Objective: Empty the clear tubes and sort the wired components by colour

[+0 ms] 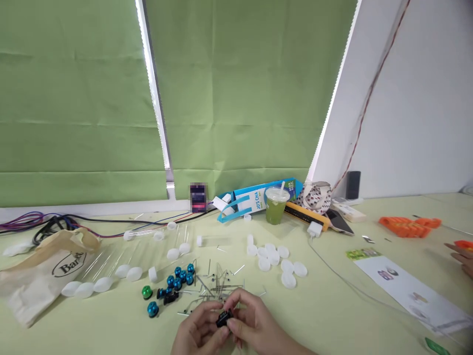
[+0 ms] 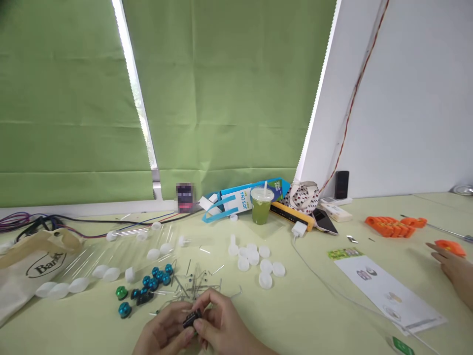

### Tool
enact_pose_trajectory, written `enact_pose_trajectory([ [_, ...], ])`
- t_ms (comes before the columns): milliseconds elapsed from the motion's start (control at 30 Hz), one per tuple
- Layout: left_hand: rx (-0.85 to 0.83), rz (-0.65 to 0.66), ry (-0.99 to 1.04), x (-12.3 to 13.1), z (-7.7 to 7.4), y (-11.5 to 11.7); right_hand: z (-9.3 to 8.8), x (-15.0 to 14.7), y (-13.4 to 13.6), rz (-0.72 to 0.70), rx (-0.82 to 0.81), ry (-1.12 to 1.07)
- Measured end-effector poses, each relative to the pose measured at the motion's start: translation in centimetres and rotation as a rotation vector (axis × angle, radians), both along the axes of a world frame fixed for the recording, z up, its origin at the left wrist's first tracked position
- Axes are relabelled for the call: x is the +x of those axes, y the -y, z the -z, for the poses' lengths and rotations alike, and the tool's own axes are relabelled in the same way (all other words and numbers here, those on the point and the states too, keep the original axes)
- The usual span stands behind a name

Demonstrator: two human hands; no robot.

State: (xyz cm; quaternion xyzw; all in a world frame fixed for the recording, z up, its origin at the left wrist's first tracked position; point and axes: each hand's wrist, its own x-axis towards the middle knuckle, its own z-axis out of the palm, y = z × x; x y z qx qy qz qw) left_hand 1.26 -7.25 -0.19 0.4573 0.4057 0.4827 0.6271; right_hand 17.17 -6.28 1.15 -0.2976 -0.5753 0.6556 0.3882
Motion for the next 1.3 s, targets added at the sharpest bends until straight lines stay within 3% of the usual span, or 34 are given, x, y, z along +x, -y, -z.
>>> enact_pose_trajectory([
  [200, 0.028, 0.093, 0.049, 0.0, -1.5, 0.4, -0.3, 0.2, 0.2, 0.019, -0.028, 0.025],
  [400, 0.056, 0.022, 0.03, -0.1, -1.0, 0.6, -0.8, 0.3, 0.1, 0.015, -0.025, 0.023],
  [533, 0.057, 0.068, 0.017, -0.3, -0.8, 0.5, -1.0, 0.3, -0.1, 0.032, -0.058, 0.052],
  [733, 0.015, 0.043, -0.022, -0.5, -1.4, 0.6, -1.6, 0.5, 0.3, 0.032, 0.01, 0.088],
  [833, 0.002, 0.045, -0.015, -0.5, -1.6, 0.7, -1.5, 0.4, 0.2, 0.042, -0.032, 0.094],
  [1033, 0.001, -0.03, -0.005, -0.2, 0.1, 0.3, -1.5, 0.5, 0.0, 0.024, 0.073, 0.089],
  [1133, 0.027, -0.028, -0.012, -0.1, 1.0, 0.0, -1.0, 0.5, -0.1, 0.032, 0.0, 0.094],
  [1300, 0.058, -0.017, 0.008, -0.3, 0.8, 0.2, -0.9, 0.4, 0.0, 0.021, 0.072, 0.096],
])
